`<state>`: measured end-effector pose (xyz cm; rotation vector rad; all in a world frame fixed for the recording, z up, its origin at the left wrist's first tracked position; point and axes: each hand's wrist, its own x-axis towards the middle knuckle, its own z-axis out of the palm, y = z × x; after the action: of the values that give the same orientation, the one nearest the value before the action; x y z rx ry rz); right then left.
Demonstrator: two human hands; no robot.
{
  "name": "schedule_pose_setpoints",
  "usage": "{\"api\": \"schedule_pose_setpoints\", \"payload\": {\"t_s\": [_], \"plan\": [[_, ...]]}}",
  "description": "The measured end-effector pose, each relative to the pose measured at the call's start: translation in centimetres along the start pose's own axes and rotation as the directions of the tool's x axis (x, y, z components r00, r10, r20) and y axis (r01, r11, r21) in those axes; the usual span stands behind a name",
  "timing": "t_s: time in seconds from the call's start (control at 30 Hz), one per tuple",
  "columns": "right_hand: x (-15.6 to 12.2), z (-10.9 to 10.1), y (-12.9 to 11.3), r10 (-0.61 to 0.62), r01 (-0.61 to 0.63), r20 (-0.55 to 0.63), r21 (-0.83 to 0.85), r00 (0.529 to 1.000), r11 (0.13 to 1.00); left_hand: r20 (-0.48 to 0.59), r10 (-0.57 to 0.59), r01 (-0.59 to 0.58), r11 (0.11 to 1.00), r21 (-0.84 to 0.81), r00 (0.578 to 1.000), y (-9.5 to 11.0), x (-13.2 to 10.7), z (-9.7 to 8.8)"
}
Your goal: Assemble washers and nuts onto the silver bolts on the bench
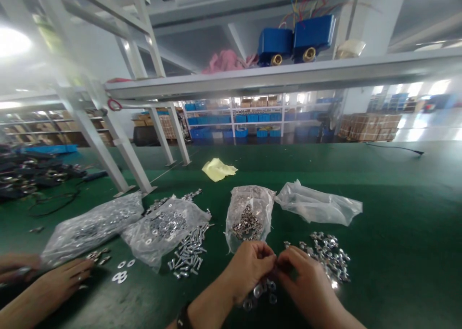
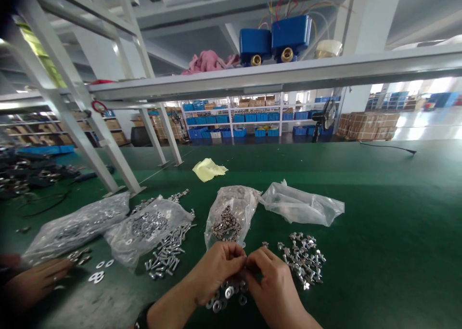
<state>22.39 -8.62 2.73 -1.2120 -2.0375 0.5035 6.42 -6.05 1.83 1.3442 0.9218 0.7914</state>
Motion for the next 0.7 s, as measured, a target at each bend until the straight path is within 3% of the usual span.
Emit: {"api": "schedule_pose_setpoints", "payload": {"t_s": [0.1, 0.2, 0.27, 0.3, 0.33, 0.43, 0.53, 0.7], "plan": [[0.0, 0.1, 0.5, 0.058, -0.06, -0.032, -0.064, 0.998, 0.996, -0.002, -0.006, 0.006, 0.997, -0.072, 1.0, -0.5, 0.2, 0.7], [0.3, -0.2, 0.8, 0.085, -0.088, -0.048, -0.064, 0.995, 0.994, 0.001, 0.025, -0.025, 0.997, 0.067, 1.0, 0.1, 0.3, -1.5], [0.4, -0.3, 0.9, 0.094, -0.097, -0.077, -0.046, 0.993, 0.994, -0.174, 0.11, -0.062, 0.964, 0.26, 0.979, 0.6, 0.4, -3.5], [0.5, -0.4, 0.9, 0.096, -0.099, -0.092, -0.037, 0.991, 0.994, -0.273, 0.174, -0.066, 0.928, 0.366, 0.946, 0.9, 0.5, -4.4], [0.5, -0.5, 0.9, 0.097, -0.101, -0.101, -0.031, 0.99, 0.994, -0.298, 0.219, -0.066, 0.891, 0.449, 0.929, 1.0, 0.5, -5.1], [0.5, -0.6, 0.8, 0.106, -0.108, -0.089, -0.018, 0.99, 0.994, -0.145, 0.241, -0.105, 0.784, 0.613, 0.959, 1.0, 0.3, -5.8], [0.6, -0.7, 0.7, 0.112, -0.113, -0.071, -0.015, 0.991, 0.994, 0.052, 0.254, -0.208, 0.642, 0.738, 0.966, 0.6, 0.2, -4.9], [0.7, -0.6, 0.6, 0.106, -0.108, -0.075, -0.023, 0.992, 0.994, 0.148, 0.26, -0.259, 0.469, 0.844, 0.954, -0.7, 0.8, -4.0]]}}
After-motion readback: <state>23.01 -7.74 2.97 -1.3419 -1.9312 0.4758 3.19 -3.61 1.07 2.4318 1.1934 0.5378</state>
